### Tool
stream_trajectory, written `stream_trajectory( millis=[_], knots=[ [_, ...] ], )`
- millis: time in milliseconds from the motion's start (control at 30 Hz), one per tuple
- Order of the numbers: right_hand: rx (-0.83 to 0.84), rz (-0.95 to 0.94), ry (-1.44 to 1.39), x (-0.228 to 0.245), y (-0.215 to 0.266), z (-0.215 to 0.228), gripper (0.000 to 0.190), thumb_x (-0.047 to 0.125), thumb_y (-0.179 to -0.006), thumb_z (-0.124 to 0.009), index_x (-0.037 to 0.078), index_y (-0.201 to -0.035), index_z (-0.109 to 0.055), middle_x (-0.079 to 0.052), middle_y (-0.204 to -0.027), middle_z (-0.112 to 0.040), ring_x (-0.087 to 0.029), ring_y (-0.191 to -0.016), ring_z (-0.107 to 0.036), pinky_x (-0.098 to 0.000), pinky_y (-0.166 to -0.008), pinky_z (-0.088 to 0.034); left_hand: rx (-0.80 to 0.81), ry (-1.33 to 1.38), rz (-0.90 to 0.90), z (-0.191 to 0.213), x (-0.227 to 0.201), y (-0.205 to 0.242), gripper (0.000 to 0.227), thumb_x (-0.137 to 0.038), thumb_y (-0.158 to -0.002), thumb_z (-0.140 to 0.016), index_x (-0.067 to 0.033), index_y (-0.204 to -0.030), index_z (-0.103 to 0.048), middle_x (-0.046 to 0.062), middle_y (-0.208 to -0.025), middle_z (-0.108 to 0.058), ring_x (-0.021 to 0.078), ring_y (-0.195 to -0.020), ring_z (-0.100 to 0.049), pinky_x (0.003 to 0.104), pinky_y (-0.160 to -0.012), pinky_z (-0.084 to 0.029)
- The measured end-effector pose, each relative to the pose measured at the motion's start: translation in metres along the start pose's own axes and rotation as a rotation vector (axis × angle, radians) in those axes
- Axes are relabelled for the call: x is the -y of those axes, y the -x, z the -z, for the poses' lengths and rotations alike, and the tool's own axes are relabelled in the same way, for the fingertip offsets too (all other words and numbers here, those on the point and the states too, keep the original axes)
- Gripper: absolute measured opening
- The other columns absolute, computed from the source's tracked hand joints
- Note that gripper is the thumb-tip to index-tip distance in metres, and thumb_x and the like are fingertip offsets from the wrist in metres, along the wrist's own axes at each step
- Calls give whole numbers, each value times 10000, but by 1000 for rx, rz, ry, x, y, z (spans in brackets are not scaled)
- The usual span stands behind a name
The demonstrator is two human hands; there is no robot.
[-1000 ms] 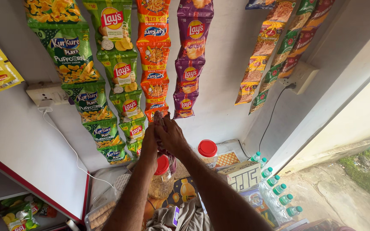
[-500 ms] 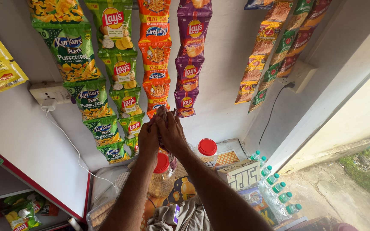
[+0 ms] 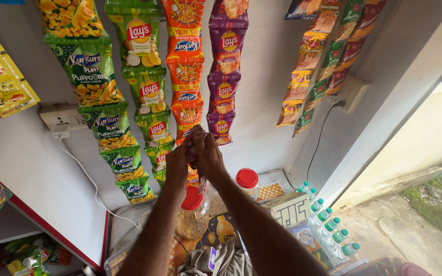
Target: The person wipes down various bags of snacks hanging on a display rack using a pink cloth.
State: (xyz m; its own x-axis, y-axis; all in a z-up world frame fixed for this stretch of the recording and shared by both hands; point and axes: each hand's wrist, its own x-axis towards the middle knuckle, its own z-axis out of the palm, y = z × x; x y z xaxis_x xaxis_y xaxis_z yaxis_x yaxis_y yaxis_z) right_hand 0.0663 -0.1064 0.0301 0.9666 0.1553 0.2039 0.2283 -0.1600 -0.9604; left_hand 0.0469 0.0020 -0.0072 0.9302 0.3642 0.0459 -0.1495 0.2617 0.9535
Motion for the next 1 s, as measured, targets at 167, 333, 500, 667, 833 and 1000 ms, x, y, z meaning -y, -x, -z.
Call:
stream_trajectory(
  millis=[167,333,500,667,833,1000],
  knots=[
    [-122,631,414,-22,-14,10,394,288,-1052,-418,35,-1296,-598,-210,-1301,-659,-379,-1169,-611,-429,-980,-505,34,-34,150,-12,-27,23,363,-296,-989,-564,-113,-1286,-465,42,-1049,-647,143,-913,-660,325,-698,-580],
    [-163,271,156,-8,-4,16,382,237,-947,-493,34,-1223,-663,-211,-1233,-664,-349,-1156,-648,-439,-1003,-501,-80,140,-109,-19,-24,12,296,-119,-957,-494,-38,-1223,-594,35,-1014,-655,129,-833,-638,313,-673,-579],
    [-206,223,241,14,0,31,418,280,-946,-537,51,-1288,-607,-219,-1235,-656,-380,-1162,-629,-471,-993,-493,-167,20,-169,-26,-23,8,221,-85,-976,-509,10,-1115,-652,56,-948,-651,103,-756,-585,281,-639,-501],
    [-187,488,351,-1,-7,29,437,337,-996,-548,15,-1283,-621,-215,-1214,-681,-405,-1163,-578,-497,-980,-486,-65,93,-202,-34,-22,10,227,-74,-956,-496,-19,-1120,-644,37,-950,-654,91,-781,-600,274,-670,-516],
    [42,160,189,12,6,25,559,506,-1051,-512,-22,-1135,-675,-218,-1063,-659,-370,-1089,-625,-457,-933,-505,-115,-122,-236,-25,-21,15,191,-75,-962,-539,16,-1102,-632,65,-967,-660,120,-823,-616,298,-712,-525],
    [2,272,109,24,7,15,527,456,-943,-602,-15,-1178,-605,-203,-1077,-685,-348,-1054,-691,-466,-889,-530,-73,-25,-189,-22,-29,10,283,-141,-977,-568,-34,-1238,-563,66,-1051,-661,111,-869,-648,291,-731,-543]
  ],
)
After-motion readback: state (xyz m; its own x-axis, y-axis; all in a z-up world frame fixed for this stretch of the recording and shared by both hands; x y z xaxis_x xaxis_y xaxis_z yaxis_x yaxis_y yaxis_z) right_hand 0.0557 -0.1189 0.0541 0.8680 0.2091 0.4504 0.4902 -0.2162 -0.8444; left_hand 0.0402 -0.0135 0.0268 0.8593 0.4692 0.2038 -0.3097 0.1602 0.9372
